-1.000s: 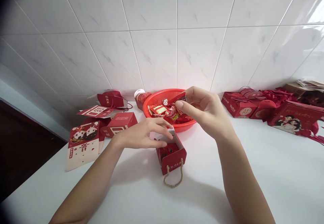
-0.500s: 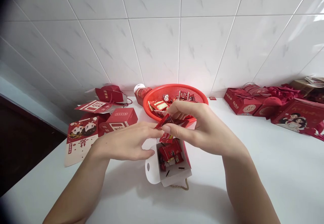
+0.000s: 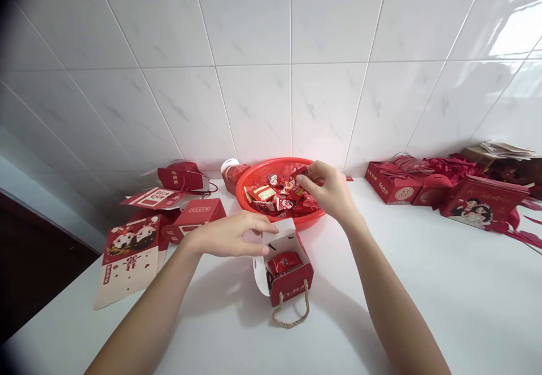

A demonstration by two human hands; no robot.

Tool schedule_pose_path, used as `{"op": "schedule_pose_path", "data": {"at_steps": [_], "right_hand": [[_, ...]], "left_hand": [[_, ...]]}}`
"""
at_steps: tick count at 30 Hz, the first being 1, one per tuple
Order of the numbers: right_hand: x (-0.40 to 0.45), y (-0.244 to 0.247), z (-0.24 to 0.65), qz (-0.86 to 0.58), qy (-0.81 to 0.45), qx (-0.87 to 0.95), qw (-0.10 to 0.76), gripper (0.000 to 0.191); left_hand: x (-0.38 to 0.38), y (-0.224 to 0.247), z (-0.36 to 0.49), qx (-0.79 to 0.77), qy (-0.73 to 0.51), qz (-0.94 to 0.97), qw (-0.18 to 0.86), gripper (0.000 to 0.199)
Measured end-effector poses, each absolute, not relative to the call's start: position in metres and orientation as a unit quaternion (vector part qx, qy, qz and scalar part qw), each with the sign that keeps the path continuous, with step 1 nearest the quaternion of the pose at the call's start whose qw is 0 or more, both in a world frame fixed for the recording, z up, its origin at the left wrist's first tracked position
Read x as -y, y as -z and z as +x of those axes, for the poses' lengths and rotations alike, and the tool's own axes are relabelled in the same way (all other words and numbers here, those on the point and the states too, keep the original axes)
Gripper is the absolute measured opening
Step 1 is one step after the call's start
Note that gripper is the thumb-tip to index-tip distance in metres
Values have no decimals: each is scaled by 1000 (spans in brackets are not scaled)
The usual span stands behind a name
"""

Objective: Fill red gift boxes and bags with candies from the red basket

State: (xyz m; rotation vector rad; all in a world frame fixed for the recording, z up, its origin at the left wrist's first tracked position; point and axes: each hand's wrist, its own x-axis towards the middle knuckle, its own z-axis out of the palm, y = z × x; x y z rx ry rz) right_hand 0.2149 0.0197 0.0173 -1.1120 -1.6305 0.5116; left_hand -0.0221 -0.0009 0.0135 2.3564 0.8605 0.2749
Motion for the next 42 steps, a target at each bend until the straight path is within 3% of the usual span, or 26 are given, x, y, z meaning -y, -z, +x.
{"op": "schedule_pose_path", "data": {"at_steps": [4,10,14,18,21,24,27,34,42], "right_hand": [[-36,-6,220,-542,-168,732,376,16],[-2,-27,219,-436,-235,853,164,33],[20,-37,211,-388,-244,887,61,26],[31,-40,205,-358,-260,897,11,25],[34,-41,207,-418,-246,874,-25,37],[35,-40,208,-494,-229,838,-44,46],[35,-37,206,-518,-215,827,-44,38],[31,-25,184,-519,-81,848,-64,8],[31,-22,175,-489,-66,869,-33,17]], "left_hand": [[1,-17,-24,-338,-62,888,307,34],[1,-27,-37,-388,-30,869,305,47],[3,-34,-42,-412,-17,868,276,50],[4,-36,-44,-429,0,862,268,50],[6,-36,-44,-420,-11,869,260,54],[8,-37,-41,-384,-24,883,268,38],[9,-35,-35,-338,-11,890,306,21],[0,-22,-34,-333,18,875,350,33],[0,-16,-25,-450,-18,850,272,51]]}}
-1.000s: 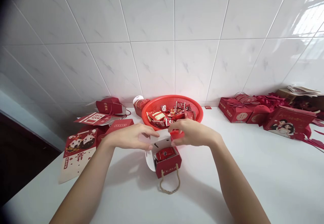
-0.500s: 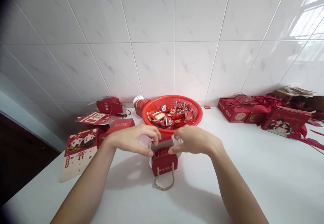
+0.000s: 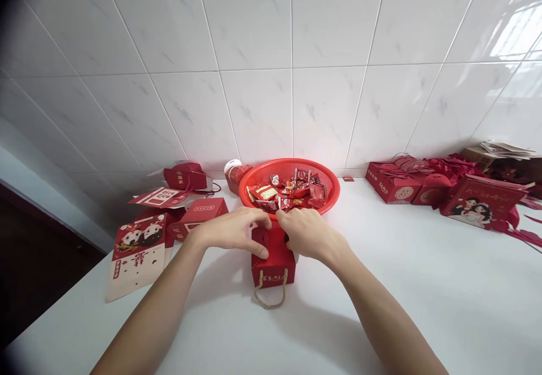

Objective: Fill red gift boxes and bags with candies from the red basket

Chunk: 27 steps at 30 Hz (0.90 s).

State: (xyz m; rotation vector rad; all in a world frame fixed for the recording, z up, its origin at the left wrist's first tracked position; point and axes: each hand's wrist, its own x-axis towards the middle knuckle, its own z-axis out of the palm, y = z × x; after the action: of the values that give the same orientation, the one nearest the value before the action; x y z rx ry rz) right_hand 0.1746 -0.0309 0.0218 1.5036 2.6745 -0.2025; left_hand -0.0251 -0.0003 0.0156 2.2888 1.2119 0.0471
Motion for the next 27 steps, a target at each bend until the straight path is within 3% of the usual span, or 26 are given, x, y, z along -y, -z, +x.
{"op": "schedule_pose_path", "data": {"at_steps": [5,9,13,19,22,27], "right_hand": [[35,-26,174,418,200,-886,-13,27],[36,-28,175,395,263,-880,12,21],[38,-26,174,388,226,-893,28,19],[51,-7,156,430,143,-890,44,45],[54,-2,149,433,123,-891,62,45],[46,-12,185,458,134,-873,97,44]], "left_hand": [[5,-10,-18,-444,-20,857,259,45],[2,-6,-18,-420,-18,866,270,41],[-1,-1,-16,-409,-4,857,315,38],[2,6,-9,-383,8,847,368,15],[4,4,-8,-380,29,848,367,7],[8,-14,-18,-347,22,862,370,29]]}}
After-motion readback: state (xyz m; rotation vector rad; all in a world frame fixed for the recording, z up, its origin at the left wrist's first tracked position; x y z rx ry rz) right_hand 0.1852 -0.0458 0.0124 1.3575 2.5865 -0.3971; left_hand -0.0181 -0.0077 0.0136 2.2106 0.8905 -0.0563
